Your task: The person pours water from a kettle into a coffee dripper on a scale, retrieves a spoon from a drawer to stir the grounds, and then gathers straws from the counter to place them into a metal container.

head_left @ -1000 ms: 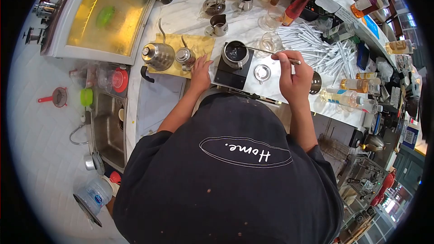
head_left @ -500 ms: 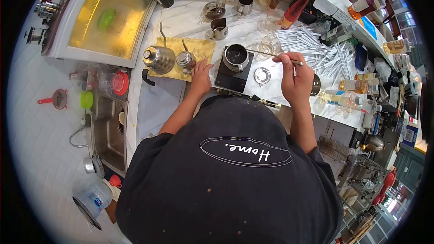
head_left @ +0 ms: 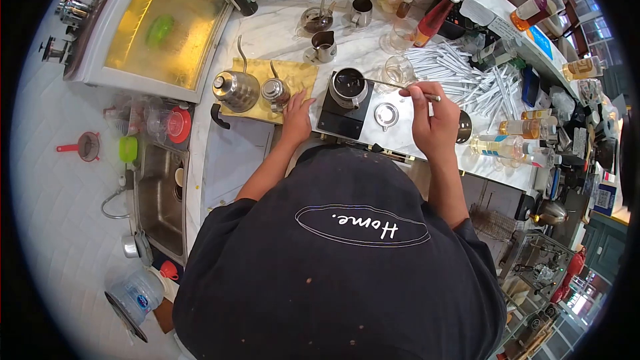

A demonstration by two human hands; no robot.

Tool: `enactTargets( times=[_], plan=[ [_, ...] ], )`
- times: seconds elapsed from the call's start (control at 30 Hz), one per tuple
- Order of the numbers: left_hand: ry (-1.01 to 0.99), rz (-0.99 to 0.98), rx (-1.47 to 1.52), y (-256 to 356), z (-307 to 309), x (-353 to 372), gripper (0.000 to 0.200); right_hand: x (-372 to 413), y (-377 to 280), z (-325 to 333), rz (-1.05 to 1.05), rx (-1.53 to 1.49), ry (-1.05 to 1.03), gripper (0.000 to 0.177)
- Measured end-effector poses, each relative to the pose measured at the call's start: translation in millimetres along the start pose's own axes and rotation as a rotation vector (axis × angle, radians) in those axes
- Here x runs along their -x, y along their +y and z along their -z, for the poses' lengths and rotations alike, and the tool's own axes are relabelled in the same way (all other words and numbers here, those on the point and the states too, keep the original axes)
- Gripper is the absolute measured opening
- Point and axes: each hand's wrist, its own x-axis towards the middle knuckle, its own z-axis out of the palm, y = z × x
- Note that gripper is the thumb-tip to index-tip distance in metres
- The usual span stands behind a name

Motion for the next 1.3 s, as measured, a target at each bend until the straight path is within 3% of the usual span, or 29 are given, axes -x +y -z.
enactTargets(
  times=[1.3],
  plan=[
    [-0.004, 0.013, -0.027, 3.9, 1.5, -1.9, 0.049, 8.7, 2.9, 0.6, 0.038, -0.014, 0.043, 0.008]
  ],
)
